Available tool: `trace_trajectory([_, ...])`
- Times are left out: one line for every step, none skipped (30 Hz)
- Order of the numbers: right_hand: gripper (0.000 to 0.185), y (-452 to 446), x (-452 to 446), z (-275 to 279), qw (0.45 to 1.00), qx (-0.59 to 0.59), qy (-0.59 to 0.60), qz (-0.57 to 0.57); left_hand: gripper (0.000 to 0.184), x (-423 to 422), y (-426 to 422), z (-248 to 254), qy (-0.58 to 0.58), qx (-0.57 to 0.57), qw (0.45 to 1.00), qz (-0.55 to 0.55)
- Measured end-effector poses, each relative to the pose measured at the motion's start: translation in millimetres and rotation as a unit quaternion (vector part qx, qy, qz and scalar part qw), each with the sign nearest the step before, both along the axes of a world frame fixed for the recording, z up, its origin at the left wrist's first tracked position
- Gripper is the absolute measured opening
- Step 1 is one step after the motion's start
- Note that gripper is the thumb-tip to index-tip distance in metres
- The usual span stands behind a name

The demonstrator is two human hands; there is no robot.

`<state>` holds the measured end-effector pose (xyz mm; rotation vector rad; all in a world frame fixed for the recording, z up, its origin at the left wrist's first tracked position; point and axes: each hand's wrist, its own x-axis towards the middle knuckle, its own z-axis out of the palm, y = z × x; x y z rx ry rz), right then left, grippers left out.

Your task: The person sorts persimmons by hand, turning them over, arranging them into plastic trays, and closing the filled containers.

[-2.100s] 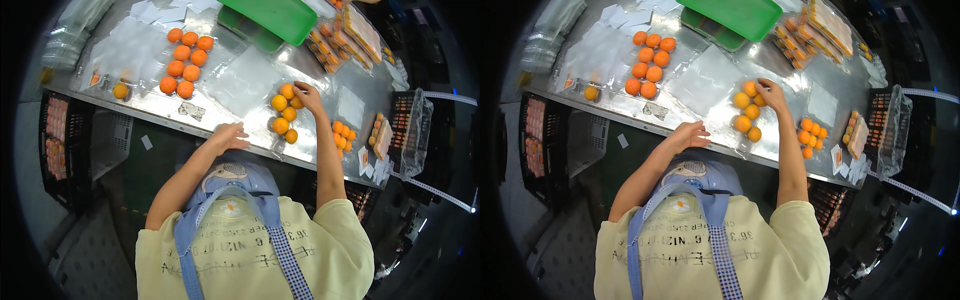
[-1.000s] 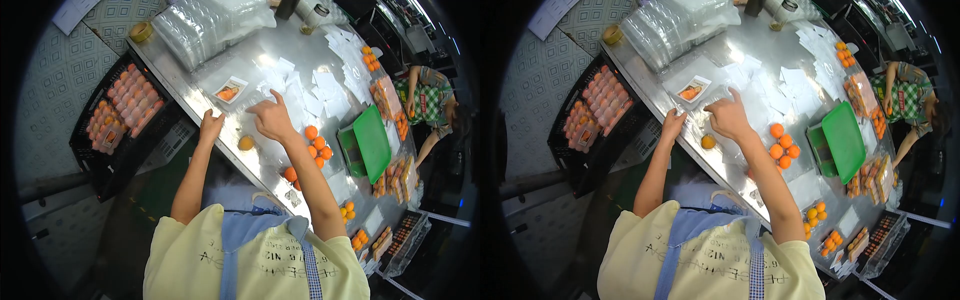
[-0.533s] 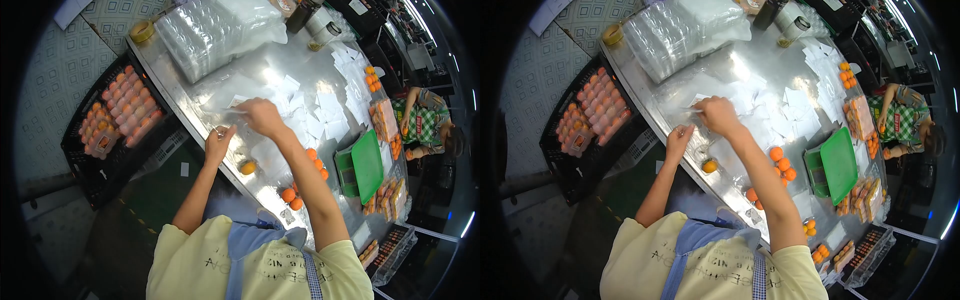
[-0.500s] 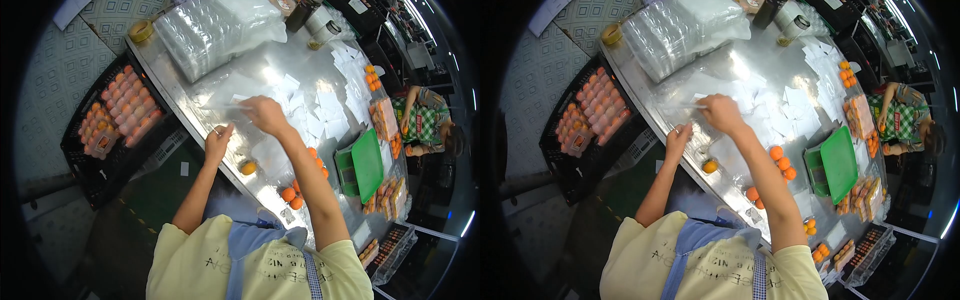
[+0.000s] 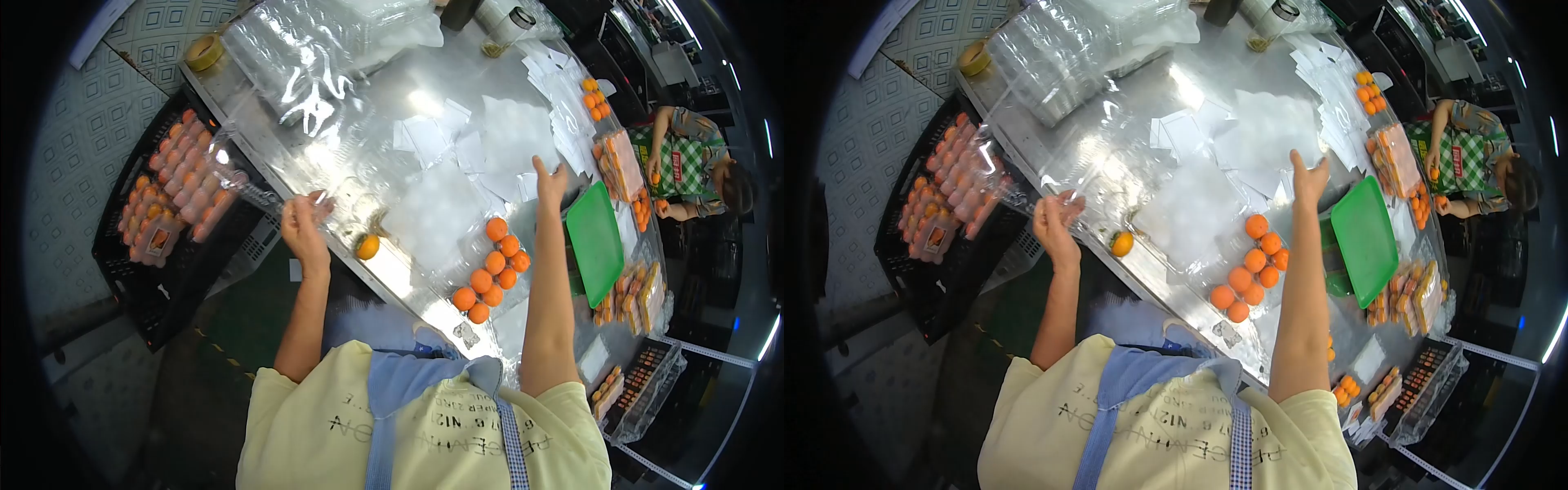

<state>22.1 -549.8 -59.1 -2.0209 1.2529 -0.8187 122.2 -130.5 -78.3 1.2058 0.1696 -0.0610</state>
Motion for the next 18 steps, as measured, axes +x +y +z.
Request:
trace_trajectory([0.071, 11.1, -5.3, -4.4, 1.0, -0.017, 0.0, 0.024, 0.026, 1.9, 2.8, 0.8, -0.01, -0.014, 0.999, 0.029])
trace_trajectory([0.069, 21.4, -9.6, -11.1, 0.998, -0.044, 0.011, 0.052, 0.026, 5.1, 4.6, 1.5, -0.02, -0.026, 0.998, 0.058])
trace_trajectory([0.066, 36.0, -11.1, -12.8, 0.994, -0.071, 0.022, 0.081, 0.026, 8.9, 6.9, 2.1, -0.03, -0.039, 0.995, 0.087])
trace_trajectory([0.064, 51.5, -13.5, -13.4, 0.992, -0.082, 0.021, 0.093, 0.027, 12.5, 10.7, 3.3, -0.031, -0.037, 0.993, 0.111])
trace_trajectory([0.061, 70.5, -13.5, -8.0, 0.99, -0.093, 0.02, 0.106, 0.028, 15.8, 14.8, 8.2, -0.02, -0.027, 0.992, 0.123])
trace_trajectory([0.057, 79.8, -15.5, -12.8, 0.985, -0.128, 0.03, 0.113, 0.029, 20.5, 21.3, 5.4, -0.029, -0.019, 0.99, 0.139])
trace_trajectory([0.057, 89.7, -17.2, -14.9, 0.984, -0.131, 0.028, 0.117, 0.032, 24.6, 27.3, 3.6, -0.04, -0.009, 0.987, 0.156])
trace_trajectory([0.057, 99.7, -18.4, -14.0, 0.983, -0.135, 0.024, 0.121, 0.034, 27.1, 30.0, 10.6, -0.049, -0.019, 0.984, 0.172])
trace_trajectory([0.056, 109.3, -19.7, -12.0, 0.982, -0.14, 0.021, 0.125, 0.035, 31.9, 34.3, 15.2, -0.04, -0.034, 0.979, 0.197])
trace_trajectory([0.053, 118.7, -21.8, -8.7, 0.979, -0.152, 0.033, 0.133, 0.035, 32.2, 37.5, 23.9, -0.041, -0.032, 0.977, 0.207])
trace_trajectory([0.051, 128.5, -24.3, -6.7, 0.981, -0.114, 0.006, 0.156, 0.035, 32.8, 39.1, 40.1, -0.042, -0.031, 0.975, 0.216])
trace_trajectory([0.05, 137.8, -26.5, -5.2, 0.981, -0.076, -0.021, 0.178, 0.034, 34.5, 43.1, 46.0, -0.049, -0.047, 0.975, 0.212])
trace_trajectory([0.049, 146.3, -26.8, -5.6, 0.978, -0.039, -0.048, 0.2, 0.035, 36.2, 46.5, 46.2, -0.056, -0.045, 0.975, 0.209])
trace_trajectory([0.047, 155.3, -25.9, -12.7, 0.969, -0.038, -0.061, 0.235, 0.037, 39.0, 49.2, 46.2, -0.063, -0.044, 0.976, 0.204])
trace_trajectory([0.048, 169.1, -22.9, -13.3, 0.962, -0.036, -0.045, 0.265, 0.038, 42.3, 51.7, 46.3, -0.07, -0.042, 0.977, 0.198])
trace_trajectory([0.051, 184.9, -18.8, -12.0, 0.952, -0.006, -0.054, 0.301, 0.034, 44.9, 53.3, 37.0, -0.048, -0.05, 0.979, 0.19])
trace_trajectory([0.059, 200.3, -11.5, -17.2, 0.935, 0.058, -0.078, 0.342, 0.032, 44.5, 49.5, 30.5, -0.033, -0.052, 0.979, 0.192])
trace_trajectory([0.071, 218.3, -4.2, -8.5, 0.913, 0.098, -0.071, 0.389, 0.031, 43.5, 44.3, 25.4, -0.018, -0.054, 0.98, 0.193])
